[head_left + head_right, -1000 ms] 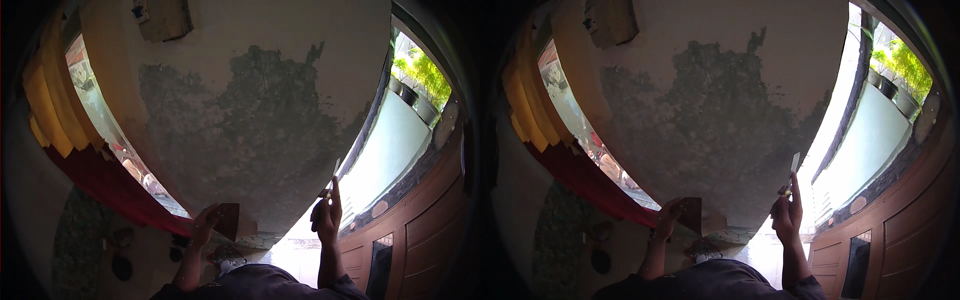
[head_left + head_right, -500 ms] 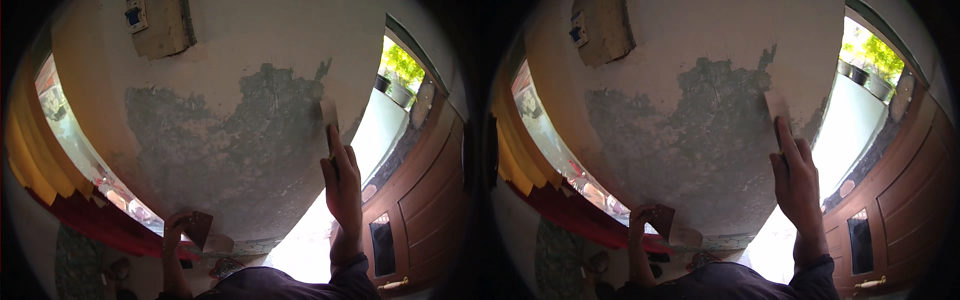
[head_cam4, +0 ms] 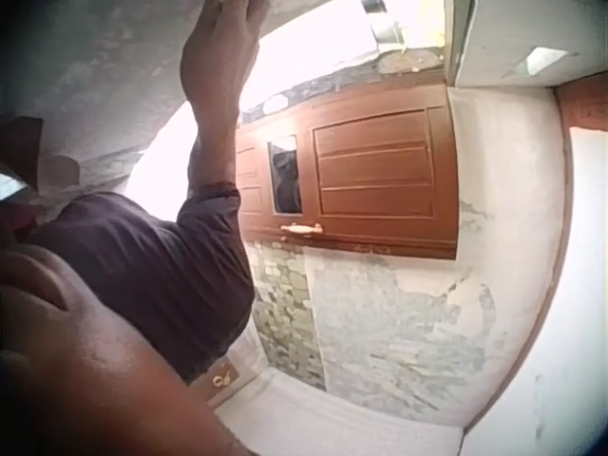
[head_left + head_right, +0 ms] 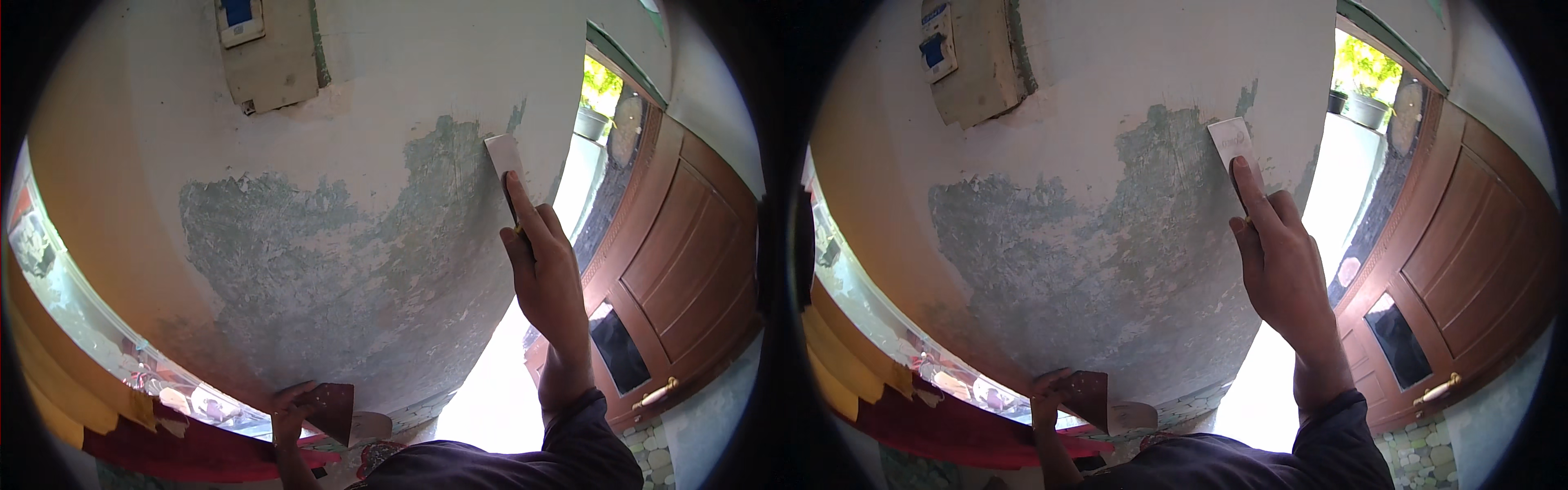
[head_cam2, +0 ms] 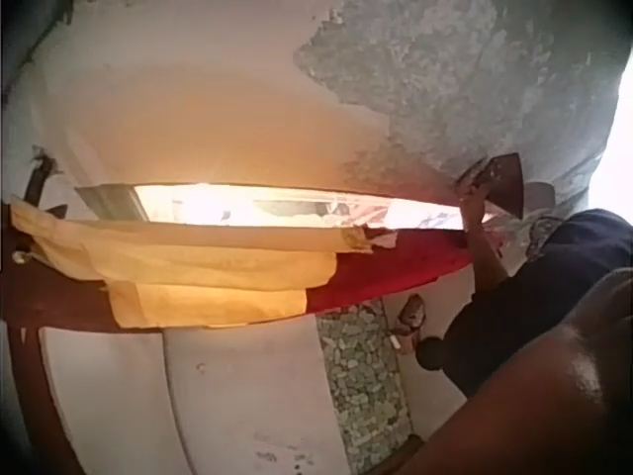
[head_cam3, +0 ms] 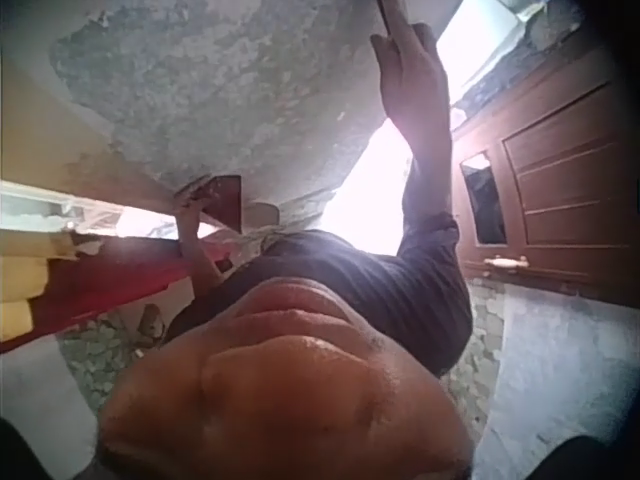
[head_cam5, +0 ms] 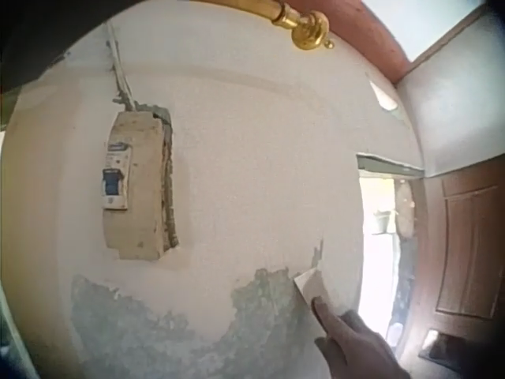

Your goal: The recorder is scraping old paint or plaster off a wall using a metal scraper and سپس sanding the area with a piece of sandpaper.

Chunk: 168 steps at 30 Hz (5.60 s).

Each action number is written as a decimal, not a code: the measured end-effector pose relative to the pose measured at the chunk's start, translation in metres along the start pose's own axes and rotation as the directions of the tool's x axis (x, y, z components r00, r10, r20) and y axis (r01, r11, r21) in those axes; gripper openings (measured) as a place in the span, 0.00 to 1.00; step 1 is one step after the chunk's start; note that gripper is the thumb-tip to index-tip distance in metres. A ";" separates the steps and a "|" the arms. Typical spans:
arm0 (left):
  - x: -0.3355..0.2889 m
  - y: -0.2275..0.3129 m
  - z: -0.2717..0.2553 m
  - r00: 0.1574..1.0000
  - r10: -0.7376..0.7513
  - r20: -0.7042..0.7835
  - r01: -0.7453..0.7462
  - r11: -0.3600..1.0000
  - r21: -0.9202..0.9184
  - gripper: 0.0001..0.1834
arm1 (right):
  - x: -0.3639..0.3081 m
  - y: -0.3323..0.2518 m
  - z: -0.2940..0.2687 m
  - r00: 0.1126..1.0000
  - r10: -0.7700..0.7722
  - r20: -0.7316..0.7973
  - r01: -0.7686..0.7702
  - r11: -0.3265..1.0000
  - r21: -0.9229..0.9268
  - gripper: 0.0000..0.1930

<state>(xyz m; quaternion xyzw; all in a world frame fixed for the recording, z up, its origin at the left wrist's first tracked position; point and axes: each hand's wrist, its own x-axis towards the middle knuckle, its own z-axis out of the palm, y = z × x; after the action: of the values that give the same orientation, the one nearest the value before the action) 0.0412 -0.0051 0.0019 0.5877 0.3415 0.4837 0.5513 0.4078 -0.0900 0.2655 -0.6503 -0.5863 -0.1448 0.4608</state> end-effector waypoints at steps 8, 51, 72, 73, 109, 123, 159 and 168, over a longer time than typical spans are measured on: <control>0.000 -0.011 -0.003 0.998 -0.033 0.051 0.036 0.997 -0.063 0.26 | -0.005 -0.008 0.006 0.999 0.004 -0.042 -0.005 1.000 -0.027 0.24; 0.002 -0.017 -0.013 0.972 0.108 0.211 -0.133 0.985 0.110 0.27 | -0.001 -0.027 0.011 0.999 -0.025 -0.042 0.018 0.988 -0.153 0.25; 0.003 -0.011 -0.008 0.986 0.123 0.110 -0.137 0.981 0.136 0.21 | -0.036 -0.032 0.036 0.964 -0.236 0.125 0.260 0.938 -0.230 0.27; 0.004 -0.008 -0.009 0.984 0.121 0.129 -0.140 0.979 0.147 0.21 | -0.038 -0.032 0.033 0.961 -0.235 0.144 0.266 0.931 -0.252 0.27; 0.004 0.005 -0.006 0.973 0.140 0.182 -0.179 0.960 0.217 0.19 | -0.025 -0.050 0.034 0.973 -0.194 0.129 0.222 0.938 -0.267 0.25; 0.005 -0.002 -0.006 0.972 0.154 0.177 -0.186 0.965 0.185 0.18 | -0.011 -0.040 0.017 0.966 -0.178 0.186 0.229 0.923 -0.309 0.25; 0.001 -0.007 -0.012 0.977 0.127 0.170 -0.147 0.983 0.109 0.18 | -0.122 -0.002 0.070 0.978 0.061 0.198 -0.056 0.998 -0.028 0.26; -0.001 -0.011 -0.009 0.972 0.108 0.208 -0.118 0.992 0.034 0.19 | -0.110 -0.006 0.083 0.980 0.045 0.196 -0.045 0.999 -0.005 0.27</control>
<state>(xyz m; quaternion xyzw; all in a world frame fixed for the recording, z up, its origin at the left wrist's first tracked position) 0.0336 -0.0010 -0.0100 0.6657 0.2596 0.4429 0.5416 0.3439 -0.0961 0.1441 -0.6746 -0.6140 -0.0696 0.4039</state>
